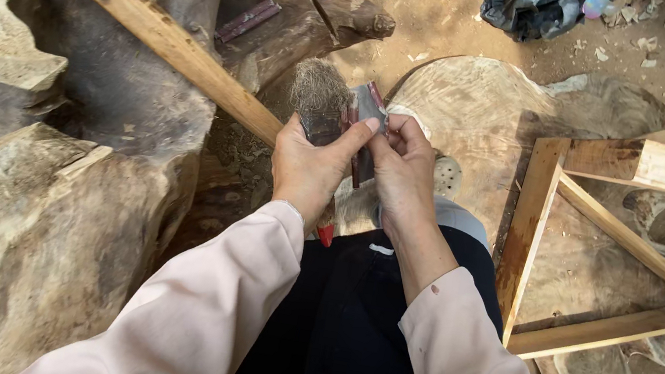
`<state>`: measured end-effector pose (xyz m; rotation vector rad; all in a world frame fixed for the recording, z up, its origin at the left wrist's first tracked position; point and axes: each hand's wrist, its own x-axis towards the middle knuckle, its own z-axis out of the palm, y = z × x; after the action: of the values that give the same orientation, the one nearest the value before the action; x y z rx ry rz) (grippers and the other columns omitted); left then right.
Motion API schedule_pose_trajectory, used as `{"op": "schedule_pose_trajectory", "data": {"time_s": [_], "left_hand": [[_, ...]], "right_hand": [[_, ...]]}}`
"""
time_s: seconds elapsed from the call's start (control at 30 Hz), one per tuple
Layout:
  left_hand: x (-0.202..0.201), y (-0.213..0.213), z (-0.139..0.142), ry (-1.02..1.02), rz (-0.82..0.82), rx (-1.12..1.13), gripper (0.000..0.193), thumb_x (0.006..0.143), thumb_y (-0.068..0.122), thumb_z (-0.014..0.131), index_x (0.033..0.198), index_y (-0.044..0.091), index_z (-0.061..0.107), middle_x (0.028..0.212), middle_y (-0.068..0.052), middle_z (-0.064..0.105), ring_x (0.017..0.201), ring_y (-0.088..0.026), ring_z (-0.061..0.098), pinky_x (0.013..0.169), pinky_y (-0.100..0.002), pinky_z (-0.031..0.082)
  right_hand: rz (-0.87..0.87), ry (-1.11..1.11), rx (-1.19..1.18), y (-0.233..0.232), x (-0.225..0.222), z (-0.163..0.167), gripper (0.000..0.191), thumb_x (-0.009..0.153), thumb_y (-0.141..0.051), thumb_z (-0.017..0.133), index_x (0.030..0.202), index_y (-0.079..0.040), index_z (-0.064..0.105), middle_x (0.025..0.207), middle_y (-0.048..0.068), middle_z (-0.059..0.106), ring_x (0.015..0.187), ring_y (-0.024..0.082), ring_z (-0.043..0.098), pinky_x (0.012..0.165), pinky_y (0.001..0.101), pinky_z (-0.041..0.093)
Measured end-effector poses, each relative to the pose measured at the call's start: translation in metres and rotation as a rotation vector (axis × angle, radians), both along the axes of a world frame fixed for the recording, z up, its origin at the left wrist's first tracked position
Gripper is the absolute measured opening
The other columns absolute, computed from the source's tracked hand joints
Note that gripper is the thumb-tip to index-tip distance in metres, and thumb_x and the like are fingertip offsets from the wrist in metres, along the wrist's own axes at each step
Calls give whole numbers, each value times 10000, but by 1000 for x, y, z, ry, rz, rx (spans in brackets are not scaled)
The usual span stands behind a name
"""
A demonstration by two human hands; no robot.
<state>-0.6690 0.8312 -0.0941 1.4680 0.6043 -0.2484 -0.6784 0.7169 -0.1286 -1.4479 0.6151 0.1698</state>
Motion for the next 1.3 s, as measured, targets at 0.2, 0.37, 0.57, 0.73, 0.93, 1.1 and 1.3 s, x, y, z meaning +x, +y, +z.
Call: {"op": "schedule_pose_trajectory", "data": {"time_s": [0.2, 0.37, 0.57, 0.73, 0.93, 1.1, 1.3], "left_hand": [[17, -37, -13, 9, 51, -180, 288, 730, 140, 880, 936, 62, 695, 847, -22, 740, 672, -96, 663, 580, -272, 549], [36, -80, -20, 81, -32, -166, 243, 763, 112, 874, 949, 56, 726, 832, -15, 726, 636, -75, 608, 543, -257, 485], [65, -152, -17, -68, -83, -132, 196, 762, 57, 837, 923, 74, 726, 860, 16, 751, 707, -52, 680, 644, -218, 562], [87, -225, 10, 35, -96, -57, 150, 760, 34, 808, 846, 64, 688, 696, 6, 652, 536, -84, 560, 487, -263, 441], [110, -293, 48, 28, -124, -208, 80, 801, 23, 724, 783, 33, 646, 613, -28, 612, 481, -102, 532, 440, -266, 406], [147, -329, 62, -42, -82, -209, 175, 763, 52, 818, 811, 69, 650, 634, 19, 619, 487, -75, 525, 435, -253, 402], [210, -350, 59, -76, -220, -165, 188, 764, 64, 841, 816, 60, 660, 635, 10, 612, 482, -79, 512, 434, -260, 393]], "right_hand": [[31, -51, 70, -33, 4, 7, 96, 946, -99, 700, 1019, -66, 648, 823, 3, 702, 728, 63, 641, 663, 234, 542], [15, 22, 163, -92, 10, 22, 158, 937, -137, 699, 1087, -88, 691, 867, -18, 719, 732, 41, 614, 627, 215, 464], [-133, -12, 176, -184, 40, 24, 94, 970, -167, 690, 1012, -83, 699, 822, -38, 671, 696, 36, 537, 619, 225, 423], [-73, -68, 77, -269, 66, 42, 119, 1009, -187, 656, 967, -84, 696, 794, -55, 631, 714, 31, 493, 651, 214, 413], [-64, -64, -111, -344, 106, 78, 190, 1041, -228, 603, 943, -94, 693, 792, -58, 628, 703, 21, 495, 630, 212, 418], [-97, -70, -63, -360, 135, 96, 156, 1032, -214, 605, 966, -86, 664, 784, -25, 673, 658, 44, 550, 565, 246, 444], [-213, -164, -59, -400, 182, 86, 117, 1019, -192, 627, 1027, -90, 684, 792, -26, 651, 665, 50, 513, 602, 230, 418]]}}
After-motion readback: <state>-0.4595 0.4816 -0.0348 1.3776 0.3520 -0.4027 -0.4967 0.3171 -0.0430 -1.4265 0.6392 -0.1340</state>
